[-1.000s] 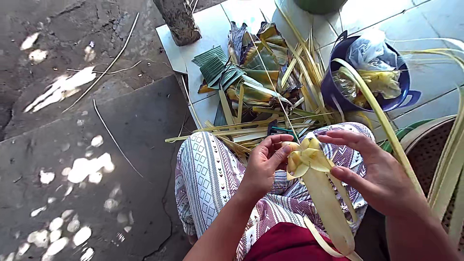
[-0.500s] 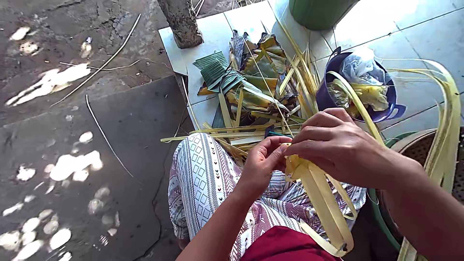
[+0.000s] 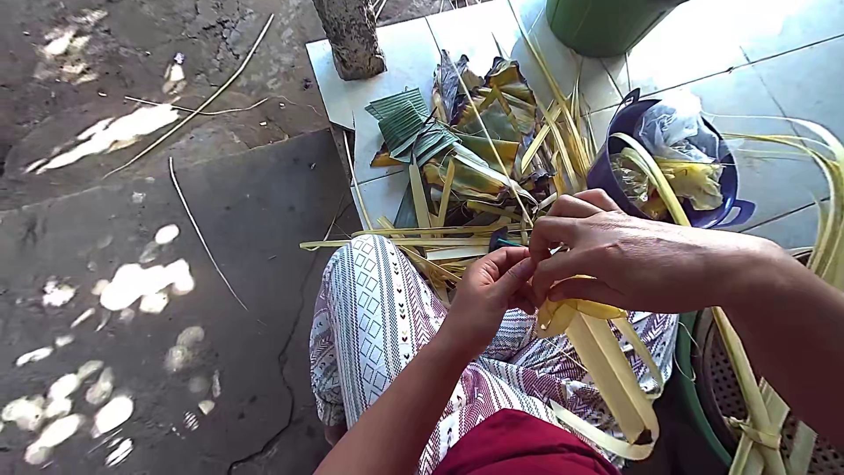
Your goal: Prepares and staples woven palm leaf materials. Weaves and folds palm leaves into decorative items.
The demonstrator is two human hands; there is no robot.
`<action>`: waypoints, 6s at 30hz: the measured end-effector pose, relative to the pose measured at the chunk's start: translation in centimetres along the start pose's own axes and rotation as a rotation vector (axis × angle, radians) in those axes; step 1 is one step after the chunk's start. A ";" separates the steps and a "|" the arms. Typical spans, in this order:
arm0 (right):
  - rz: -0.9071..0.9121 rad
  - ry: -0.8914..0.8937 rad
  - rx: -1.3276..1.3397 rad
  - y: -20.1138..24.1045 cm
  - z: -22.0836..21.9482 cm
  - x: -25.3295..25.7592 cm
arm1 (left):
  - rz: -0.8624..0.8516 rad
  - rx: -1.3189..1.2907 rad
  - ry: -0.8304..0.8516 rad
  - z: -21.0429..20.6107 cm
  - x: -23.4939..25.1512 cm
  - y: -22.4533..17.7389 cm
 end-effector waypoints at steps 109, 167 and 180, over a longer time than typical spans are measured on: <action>0.075 -0.717 -0.681 4.3 13.8 -0.5 | -0.450 0.488 0.090 -5.2 -0.8 -14.7; -0.319 -0.905 0.730 0.8 8.0 -4.5 | -0.345 0.257 0.238 -4.3 -0.4 -11.6; -0.332 -0.870 0.723 1.2 7.7 -4.5 | -0.875 0.811 -0.031 -4.5 -0.9 -11.6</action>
Point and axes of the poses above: each hand's wrist, its own x-axis towards the middle knuckle, its own z-axis out of the back of the hand, y = z × x, the point moved 5 cm from there along x, towards the middle knuckle, and after that the axes turned 5 degrees about y, right-handed, at the moved point
